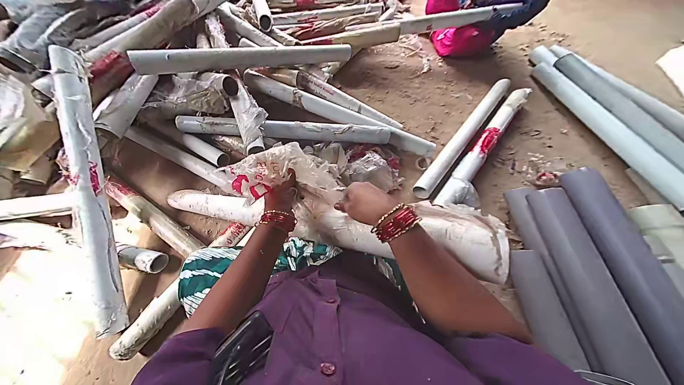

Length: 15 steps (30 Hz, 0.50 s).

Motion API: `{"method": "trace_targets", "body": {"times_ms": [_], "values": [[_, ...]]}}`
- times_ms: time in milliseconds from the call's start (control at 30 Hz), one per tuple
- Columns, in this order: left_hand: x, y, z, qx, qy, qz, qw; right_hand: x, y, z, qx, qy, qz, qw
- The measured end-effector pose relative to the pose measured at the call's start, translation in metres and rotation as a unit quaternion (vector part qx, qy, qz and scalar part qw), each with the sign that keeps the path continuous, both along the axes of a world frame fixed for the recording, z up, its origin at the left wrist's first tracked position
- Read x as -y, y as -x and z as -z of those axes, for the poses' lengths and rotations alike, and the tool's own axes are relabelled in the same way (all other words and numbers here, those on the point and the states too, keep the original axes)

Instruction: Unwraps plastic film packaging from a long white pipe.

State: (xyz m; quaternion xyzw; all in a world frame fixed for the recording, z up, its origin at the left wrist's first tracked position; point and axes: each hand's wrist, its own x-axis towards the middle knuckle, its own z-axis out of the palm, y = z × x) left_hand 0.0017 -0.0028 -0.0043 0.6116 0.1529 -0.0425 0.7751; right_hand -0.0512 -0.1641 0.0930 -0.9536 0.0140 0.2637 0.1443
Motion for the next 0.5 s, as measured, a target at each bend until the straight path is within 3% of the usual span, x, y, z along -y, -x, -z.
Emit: {"method": "trace_targets", "body": {"times_ms": [167, 367, 500], "values": [[0.008, -0.008, 0.001, 0.023, -0.027, -0.010, 0.999, -0.005, 0.018, -0.002, 0.040, -0.062, 0.040, 0.996], [0.030, -0.004, 0.011, 0.015, -0.082, -0.025, 0.996, -0.008, 0.057, 0.002, 0.151, -0.121, 0.002, 0.981], [0.036, -0.002, 0.018, 0.070, -0.129, -0.004, 0.989, -0.012, 0.070, 0.000, 0.183, -0.087, -0.029, 0.979]]}}
